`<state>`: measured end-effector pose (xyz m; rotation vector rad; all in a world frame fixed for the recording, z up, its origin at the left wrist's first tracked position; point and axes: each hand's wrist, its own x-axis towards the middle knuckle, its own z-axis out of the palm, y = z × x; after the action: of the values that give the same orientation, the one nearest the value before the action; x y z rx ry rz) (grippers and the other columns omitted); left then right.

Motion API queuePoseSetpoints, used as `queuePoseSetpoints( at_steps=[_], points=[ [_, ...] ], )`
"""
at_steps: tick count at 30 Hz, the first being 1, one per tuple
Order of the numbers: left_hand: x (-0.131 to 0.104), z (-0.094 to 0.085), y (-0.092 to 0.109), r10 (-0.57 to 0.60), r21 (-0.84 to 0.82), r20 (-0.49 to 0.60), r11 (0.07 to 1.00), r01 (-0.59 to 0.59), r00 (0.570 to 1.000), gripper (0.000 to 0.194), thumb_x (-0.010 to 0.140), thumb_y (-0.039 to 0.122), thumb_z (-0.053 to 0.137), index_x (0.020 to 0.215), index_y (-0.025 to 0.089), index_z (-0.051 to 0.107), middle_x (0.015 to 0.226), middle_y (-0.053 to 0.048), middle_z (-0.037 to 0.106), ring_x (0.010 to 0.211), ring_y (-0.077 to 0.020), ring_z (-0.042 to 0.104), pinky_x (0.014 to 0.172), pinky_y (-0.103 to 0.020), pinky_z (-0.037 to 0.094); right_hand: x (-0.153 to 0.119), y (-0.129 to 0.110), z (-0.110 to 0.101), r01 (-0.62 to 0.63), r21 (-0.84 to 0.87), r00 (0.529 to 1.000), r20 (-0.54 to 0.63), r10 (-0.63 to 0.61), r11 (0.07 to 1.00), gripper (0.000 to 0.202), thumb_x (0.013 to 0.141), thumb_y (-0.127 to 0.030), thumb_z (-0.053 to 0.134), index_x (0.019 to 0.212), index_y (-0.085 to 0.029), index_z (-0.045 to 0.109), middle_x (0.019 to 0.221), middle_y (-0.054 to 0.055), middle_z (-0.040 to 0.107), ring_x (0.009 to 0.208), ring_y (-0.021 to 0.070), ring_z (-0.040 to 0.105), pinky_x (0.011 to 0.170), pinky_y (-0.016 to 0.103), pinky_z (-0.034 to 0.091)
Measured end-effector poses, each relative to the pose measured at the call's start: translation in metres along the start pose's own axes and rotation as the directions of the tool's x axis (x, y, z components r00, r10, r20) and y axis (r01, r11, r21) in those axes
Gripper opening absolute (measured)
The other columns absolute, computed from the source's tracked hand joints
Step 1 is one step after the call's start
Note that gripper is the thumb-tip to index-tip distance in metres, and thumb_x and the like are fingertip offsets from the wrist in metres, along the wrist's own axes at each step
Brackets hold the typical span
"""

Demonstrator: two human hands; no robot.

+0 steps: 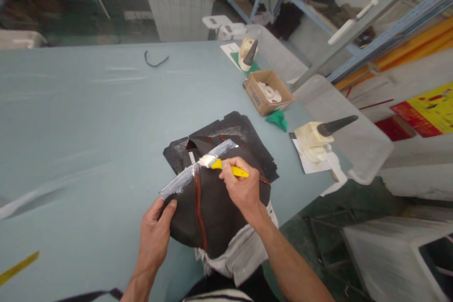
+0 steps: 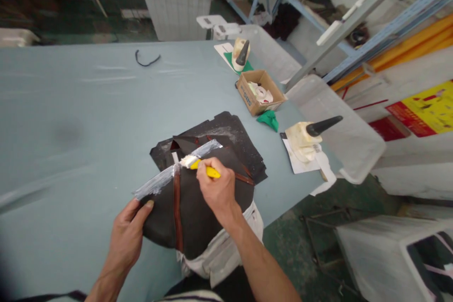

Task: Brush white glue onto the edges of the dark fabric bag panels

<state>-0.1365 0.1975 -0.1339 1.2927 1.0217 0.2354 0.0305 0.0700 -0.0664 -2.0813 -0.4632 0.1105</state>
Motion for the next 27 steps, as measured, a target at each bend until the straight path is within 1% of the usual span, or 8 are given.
queuePoseSetpoints(
  at_steps=[4,9,11,15,18,20,23,27],
  points=[
    [-0.003,0.001,0.005,-0.018,0.037,-0.031,0.999,0.020,0.999,0.055,0.076,0.060,0.072,0.111,0.017,0.078,0.114,-0.009,0.080,0.121,-0.0353,0.067,0.108,-0.045,0.052,0.020,0.016,-0.012,-0.061,0.022,0.987,-0.149,0.064,0.998,0.025,0.095,-0.039,0.061,0.079,-0.021,0.067,0.065,0.000,0.072,0.056,0.0161,0.068,0.056,0.024,0.052],
    [-0.011,0.001,0.012,-0.045,0.153,-0.100,0.986,0.059,0.994,0.053,0.072,0.064,0.072,0.100,0.021,0.081,0.108,-0.007,0.081,0.112,-0.0365,0.071,0.100,-0.047,0.057,-0.008,-0.020,-0.006,-0.118,0.183,0.988,0.120,0.097,0.976,0.025,0.095,-0.036,0.060,0.075,-0.022,0.065,0.059,-0.001,0.070,0.048,0.0135,0.064,0.050,0.021,0.049],
    [-0.017,0.001,0.013,-0.051,0.177,-0.117,0.982,0.071,0.992,0.051,0.071,0.066,0.072,0.098,0.023,0.082,0.105,-0.006,0.081,0.109,-0.0363,0.071,0.099,-0.046,0.058,-0.014,-0.027,-0.007,-0.113,0.187,0.984,0.159,0.083,0.976,0.025,0.094,-0.034,0.060,0.072,-0.022,0.064,0.058,-0.002,0.070,0.047,0.0127,0.063,0.049,0.021,0.048],
    [-0.029,0.001,0.010,-0.036,0.212,-0.139,0.975,0.065,0.990,0.052,0.071,0.070,0.071,0.095,0.026,0.083,0.099,-0.005,0.080,0.108,-0.0363,0.071,0.101,-0.047,0.059,0.016,0.003,-0.023,-0.099,0.087,0.995,0.004,0.099,0.991,0.025,0.093,-0.038,0.062,0.076,-0.021,0.068,0.060,-0.001,0.070,0.050,0.0136,0.063,0.052,0.022,0.049],
    [-0.034,-0.001,0.004,-0.041,0.230,-0.135,0.971,0.072,0.990,0.052,0.073,0.072,0.070,0.097,0.027,0.083,0.099,-0.003,0.080,0.110,-0.0358,0.070,0.109,-0.050,0.054,0.053,0.034,-0.039,-0.140,0.031,0.982,-0.126,0.143,0.990,0.029,0.092,-0.045,0.063,0.080,-0.019,0.069,0.063,0.000,0.071,0.053,0.0148,0.064,0.053,0.023,0.050],
    [-0.035,-0.003,-0.002,-0.057,0.237,-0.116,0.968,0.083,0.992,0.051,0.074,0.070,0.071,0.100,0.028,0.083,0.100,-0.002,0.080,0.110,-0.0348,0.070,0.114,-0.050,0.050,0.065,0.042,-0.045,-0.167,0.036,0.972,-0.159,0.171,0.985,0.033,0.092,-0.049,0.063,0.080,-0.019,0.069,0.061,0.001,0.071,0.051,0.0147,0.063,0.052,0.023,0.049],
    [-0.034,-0.007,-0.008,-0.078,0.241,-0.111,0.965,0.103,0.991,0.050,0.075,0.069,0.072,0.102,0.028,0.082,0.105,-0.002,0.080,0.113,-0.0353,0.069,0.116,-0.051,0.049,0.059,0.032,-0.042,-0.175,0.060,0.977,-0.115,0.181,0.983,0.033,0.092,-0.049,0.063,0.079,-0.019,0.069,0.060,0.001,0.070,0.049,0.0142,0.062,0.051,0.023,0.049],
    [-0.033,-0.008,-0.007,-0.119,0.241,-0.119,0.960,0.145,0.986,0.051,0.074,0.070,0.071,0.099,0.028,0.082,0.102,-0.003,0.080,0.118,-0.0376,0.068,0.117,-0.052,0.048,0.045,0.017,-0.036,-0.173,0.086,0.984,0.045,0.169,0.981,0.030,0.093,-0.045,0.062,0.078,-0.020,0.069,0.060,0.000,0.070,0.050,0.0140,0.062,0.051,0.022,0.049]
  ],
)
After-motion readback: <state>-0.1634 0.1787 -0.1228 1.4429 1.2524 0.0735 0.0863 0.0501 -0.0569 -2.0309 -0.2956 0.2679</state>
